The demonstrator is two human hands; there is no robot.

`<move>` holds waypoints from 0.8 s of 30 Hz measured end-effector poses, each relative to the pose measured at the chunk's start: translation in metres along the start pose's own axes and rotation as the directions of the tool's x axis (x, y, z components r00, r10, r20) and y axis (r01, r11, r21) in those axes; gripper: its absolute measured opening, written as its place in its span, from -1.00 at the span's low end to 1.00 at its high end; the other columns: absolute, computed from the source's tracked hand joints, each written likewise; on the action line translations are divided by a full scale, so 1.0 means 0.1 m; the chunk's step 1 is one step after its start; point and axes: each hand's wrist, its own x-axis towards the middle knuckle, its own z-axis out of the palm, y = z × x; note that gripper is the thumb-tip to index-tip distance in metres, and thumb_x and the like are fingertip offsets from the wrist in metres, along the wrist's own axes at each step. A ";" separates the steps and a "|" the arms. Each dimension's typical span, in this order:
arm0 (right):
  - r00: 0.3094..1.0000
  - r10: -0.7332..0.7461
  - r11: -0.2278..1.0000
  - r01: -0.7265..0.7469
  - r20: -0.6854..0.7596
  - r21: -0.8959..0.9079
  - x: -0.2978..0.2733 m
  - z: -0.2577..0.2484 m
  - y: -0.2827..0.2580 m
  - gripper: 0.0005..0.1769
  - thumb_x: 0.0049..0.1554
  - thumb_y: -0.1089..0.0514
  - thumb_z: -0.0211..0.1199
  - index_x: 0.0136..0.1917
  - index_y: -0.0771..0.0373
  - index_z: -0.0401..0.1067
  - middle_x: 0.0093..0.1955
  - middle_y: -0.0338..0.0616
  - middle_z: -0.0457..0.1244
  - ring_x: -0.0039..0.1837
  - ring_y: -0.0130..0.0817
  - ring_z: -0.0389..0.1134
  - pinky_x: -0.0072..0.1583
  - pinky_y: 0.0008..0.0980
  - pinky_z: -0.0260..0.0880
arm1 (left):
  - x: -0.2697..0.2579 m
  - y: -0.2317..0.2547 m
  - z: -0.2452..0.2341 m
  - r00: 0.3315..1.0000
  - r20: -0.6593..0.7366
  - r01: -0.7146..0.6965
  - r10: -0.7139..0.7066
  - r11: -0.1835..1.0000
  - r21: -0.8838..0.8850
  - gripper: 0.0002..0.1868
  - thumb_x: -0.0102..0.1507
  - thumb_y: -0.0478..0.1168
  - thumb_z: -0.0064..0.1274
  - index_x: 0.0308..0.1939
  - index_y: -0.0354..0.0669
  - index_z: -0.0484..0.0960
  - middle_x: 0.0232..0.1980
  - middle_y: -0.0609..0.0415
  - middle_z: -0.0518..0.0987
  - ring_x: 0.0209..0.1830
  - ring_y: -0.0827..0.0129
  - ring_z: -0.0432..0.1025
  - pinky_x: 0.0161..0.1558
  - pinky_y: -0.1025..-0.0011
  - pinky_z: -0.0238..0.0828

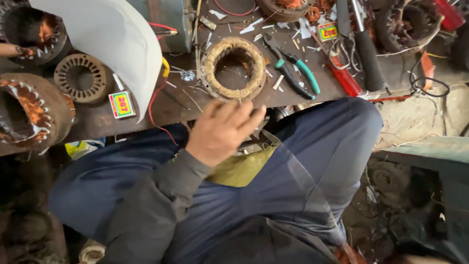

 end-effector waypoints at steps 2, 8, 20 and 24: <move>0.994 0.098 0.989 -0.102 0.039 0.106 -0.06 -0.09 0.09 -0.69 0.16 0.01 0.28 0.06 0.26 0.45 0.02 -0.02 0.24 0.05 -0.07 0.31 0.06 -0.11 0.32 | -0.02 0.13 0.11 0.973 0.229 -0.013 0.043 0.991 -0.134 -0.72 0.30 -0.21 0.00 0.04 -0.24 0.63 -0.05 0.07 0.54 0.03 0.22 0.40 0.08 0.28 0.37; 0.716 0.519 0.854 -0.456 -0.466 0.250 -0.07 -0.69 0.70 -0.65 0.19 -0.01 0.39 0.10 0.28 0.48 0.17 0.05 0.28 0.20 -0.02 0.32 0.21 -0.11 0.33 | -0.16 0.31 0.08 0.998 0.045 -0.029 0.036 0.988 -0.150 -0.59 0.21 -0.25 0.00 0.10 -0.40 0.58 -0.11 0.02 0.53 0.00 0.21 0.42 0.06 0.33 0.43; 0.523 0.367 0.816 -0.578 -0.769 -0.005 1.04 -0.49 1.68 -0.69 0.15 0.03 0.40 -0.03 0.31 0.43 0.04 0.08 0.24 0.13 0.05 0.29 0.14 -0.04 0.35 | -0.26 0.26 -0.07 0.784 -0.001 0.575 -0.620 0.727 -0.375 -0.86 0.30 -0.25 0.23 -0.06 -0.09 0.71 -0.19 0.01 0.57 -0.14 0.05 0.42 -0.09 0.17 0.35; 0.601 0.689 0.608 -0.174 -0.406 0.774 0.67 -0.34 1.29 -0.75 0.23 0.09 0.26 0.00 0.33 0.36 -0.21 -0.16 0.25 -0.17 -0.35 0.31 -0.12 -0.31 0.34 | -0.21 0.27 -0.12 0.759 -0.046 0.547 -0.650 0.673 -0.498 -0.89 0.26 -0.27 0.23 -0.13 -0.13 0.70 -0.04 -0.02 0.52 -0.01 0.05 0.38 0.01 0.23 0.36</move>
